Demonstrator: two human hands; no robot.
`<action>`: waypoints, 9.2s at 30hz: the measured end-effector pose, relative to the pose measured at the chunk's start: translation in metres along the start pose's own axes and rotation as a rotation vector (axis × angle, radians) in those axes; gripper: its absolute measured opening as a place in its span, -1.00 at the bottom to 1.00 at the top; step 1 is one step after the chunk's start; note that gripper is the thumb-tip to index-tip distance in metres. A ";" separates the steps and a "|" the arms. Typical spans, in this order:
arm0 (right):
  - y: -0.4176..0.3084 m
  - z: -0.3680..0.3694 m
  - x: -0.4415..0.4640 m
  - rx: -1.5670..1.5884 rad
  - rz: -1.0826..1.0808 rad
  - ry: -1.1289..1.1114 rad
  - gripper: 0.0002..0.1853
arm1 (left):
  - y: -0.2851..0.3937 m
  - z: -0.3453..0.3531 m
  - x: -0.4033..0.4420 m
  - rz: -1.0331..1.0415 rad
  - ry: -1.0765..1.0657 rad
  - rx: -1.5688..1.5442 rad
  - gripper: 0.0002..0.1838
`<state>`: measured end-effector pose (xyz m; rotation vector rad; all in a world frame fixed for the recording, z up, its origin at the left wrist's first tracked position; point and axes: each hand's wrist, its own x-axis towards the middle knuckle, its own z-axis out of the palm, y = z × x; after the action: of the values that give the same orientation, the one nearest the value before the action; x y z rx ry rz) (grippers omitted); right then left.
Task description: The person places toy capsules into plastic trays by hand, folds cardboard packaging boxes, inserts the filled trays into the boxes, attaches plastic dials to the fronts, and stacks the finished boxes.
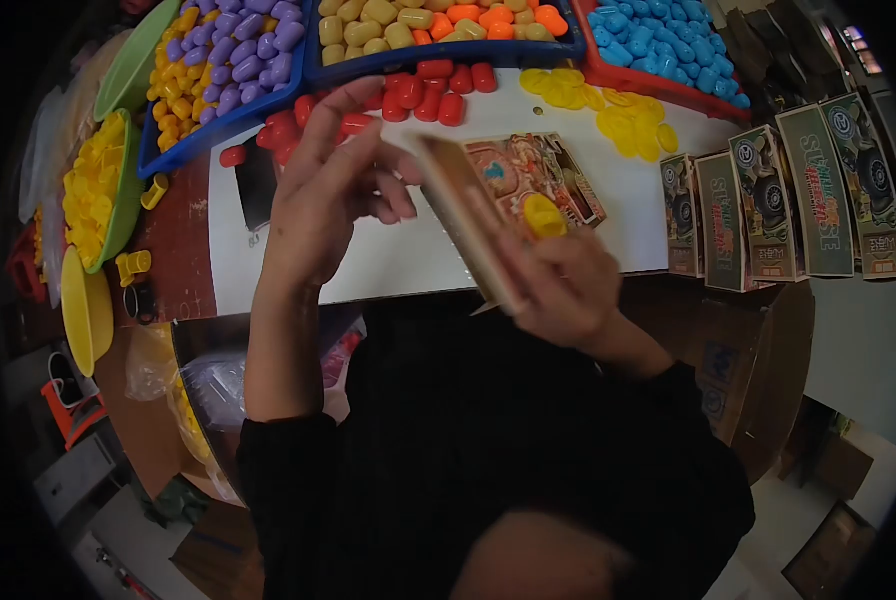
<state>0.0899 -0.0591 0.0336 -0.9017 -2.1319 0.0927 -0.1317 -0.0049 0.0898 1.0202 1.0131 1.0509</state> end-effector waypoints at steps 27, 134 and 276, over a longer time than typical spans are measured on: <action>0.071 -0.068 0.028 -0.043 0.269 -0.411 -0.27 | -0.014 0.047 0.068 0.827 -0.555 1.330 -0.31; 0.011 0.062 0.003 0.174 0.065 -0.832 -0.61 | -0.065 -0.342 -0.018 0.343 0.936 1.521 -0.52; 0.206 0.087 0.202 0.082 0.168 -0.398 -0.52 | 0.006 -0.425 0.137 -0.495 0.550 1.383 -0.41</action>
<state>0.0612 0.2405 0.0347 -1.0824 -2.3873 0.4764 -0.5174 0.1951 -0.0149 1.4134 2.4383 0.0558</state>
